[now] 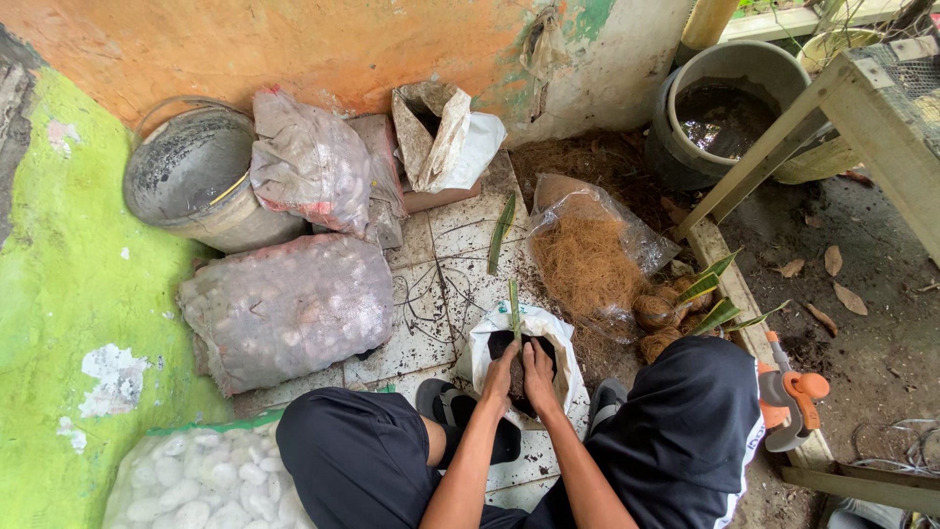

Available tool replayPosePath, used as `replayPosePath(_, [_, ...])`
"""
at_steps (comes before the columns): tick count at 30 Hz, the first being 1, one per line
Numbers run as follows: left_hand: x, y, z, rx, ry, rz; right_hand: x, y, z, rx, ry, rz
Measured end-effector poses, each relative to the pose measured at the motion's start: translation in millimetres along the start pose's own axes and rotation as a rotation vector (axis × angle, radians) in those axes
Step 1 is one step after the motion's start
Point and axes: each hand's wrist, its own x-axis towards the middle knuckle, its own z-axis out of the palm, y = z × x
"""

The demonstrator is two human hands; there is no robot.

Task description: The person sits on a tiled floor and packs soil around a small plant inside a white bag. They use both hands to press and adjust the soil, ensuring the plant is stable within the bag.

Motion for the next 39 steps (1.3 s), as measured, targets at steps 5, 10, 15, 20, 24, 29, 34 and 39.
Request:
replayPosePath(5, [5,-11,8,-0.06,-0.03,0.147,-2,3,-3,-0.014,0.136,-0.149])
replayPosePath(10, [8,-12,7,0.111,0.04,0.146,-4,3,-5,-0.017,0.172,-0.174])
replayPosePath(15, [7,-10,8,0.146,0.129,0.15,-5,1,-4,0.028,0.119,-0.065])
replayPosePath(20, [-5,-4,11,0.417,0.219,0.273,1,1,-7,0.386,-0.038,0.103])
replayPosePath(24, [-2,0,5,0.457,0.149,0.166,6,3,-11,0.323,-0.072,0.166])
replayPosePath(29, [11,1,-5,0.201,0.098,0.031,7,7,-15,0.269,-0.044,0.126])
replayPosePath(34, [11,10,-14,0.397,0.027,0.087,7,7,-15,0.259,-0.091,0.112])
replayPosePath(39, [5,16,-14,0.625,0.047,0.154,5,9,-15,0.293,-0.163,0.124])
